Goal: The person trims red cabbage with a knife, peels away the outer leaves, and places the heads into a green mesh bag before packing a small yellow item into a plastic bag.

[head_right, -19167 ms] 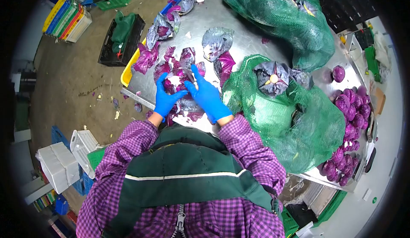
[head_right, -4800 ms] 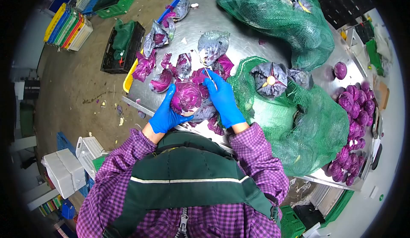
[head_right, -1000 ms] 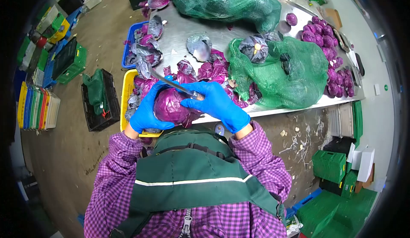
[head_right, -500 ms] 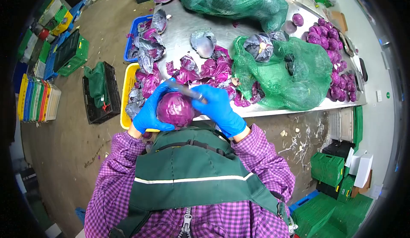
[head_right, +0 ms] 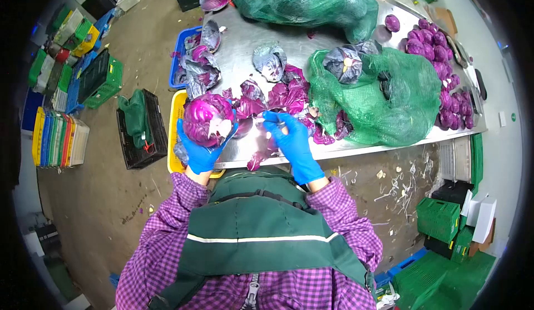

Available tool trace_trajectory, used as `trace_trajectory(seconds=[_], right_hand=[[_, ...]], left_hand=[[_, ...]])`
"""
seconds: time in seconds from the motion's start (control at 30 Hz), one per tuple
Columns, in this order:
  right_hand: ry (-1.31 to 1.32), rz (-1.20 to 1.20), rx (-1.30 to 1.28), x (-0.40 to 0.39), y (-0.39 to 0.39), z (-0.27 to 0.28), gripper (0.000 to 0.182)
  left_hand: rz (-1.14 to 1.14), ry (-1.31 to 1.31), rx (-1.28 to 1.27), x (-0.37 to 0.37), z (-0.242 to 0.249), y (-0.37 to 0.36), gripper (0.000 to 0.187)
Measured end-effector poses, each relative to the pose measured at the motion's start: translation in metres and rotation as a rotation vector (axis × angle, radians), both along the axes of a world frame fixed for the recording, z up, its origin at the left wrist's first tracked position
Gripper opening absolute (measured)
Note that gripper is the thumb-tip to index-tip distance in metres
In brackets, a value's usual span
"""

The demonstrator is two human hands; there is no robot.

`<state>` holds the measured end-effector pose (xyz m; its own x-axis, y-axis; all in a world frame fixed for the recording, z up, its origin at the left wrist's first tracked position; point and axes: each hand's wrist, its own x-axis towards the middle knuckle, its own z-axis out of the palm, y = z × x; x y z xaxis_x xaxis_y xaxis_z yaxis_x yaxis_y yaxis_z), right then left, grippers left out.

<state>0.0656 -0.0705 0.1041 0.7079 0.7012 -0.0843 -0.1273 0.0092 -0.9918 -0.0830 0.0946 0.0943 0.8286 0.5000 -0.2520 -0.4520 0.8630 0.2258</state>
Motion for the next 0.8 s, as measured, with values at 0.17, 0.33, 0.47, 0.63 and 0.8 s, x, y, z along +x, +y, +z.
trace_trajectory(seconds=[0.17, 0.33, 0.47, 0.63, 0.8], right_hand=[[-0.648, -0.013, -0.232, -0.021, 0.005, 0.006, 0.043], [-0.825, -0.018, -0.391, -0.023, 0.0, 0.011, 0.061], [-0.814, 0.017, -0.52, -0.022, -0.009, 0.017, 0.062], [-0.861, -0.07, -0.501, 0.007, -0.028, -0.034, 0.062], [-0.408, -0.345, -0.648, 0.068, -0.095, -0.105, 0.038]], left_hand=[[-0.103, -0.186, -0.271, 0.022, 0.0, -0.014, 0.091], [-0.175, -0.112, -0.214, 0.034, -0.017, -0.031, 0.085], [-0.208, -0.074, -0.205, 0.045, -0.013, -0.04, 0.079], [-0.221, 0.059, -0.166, 0.048, -0.002, -0.054, 0.078], [0.073, 0.31, 0.786, 0.046, 0.028, -0.071, 0.09]])
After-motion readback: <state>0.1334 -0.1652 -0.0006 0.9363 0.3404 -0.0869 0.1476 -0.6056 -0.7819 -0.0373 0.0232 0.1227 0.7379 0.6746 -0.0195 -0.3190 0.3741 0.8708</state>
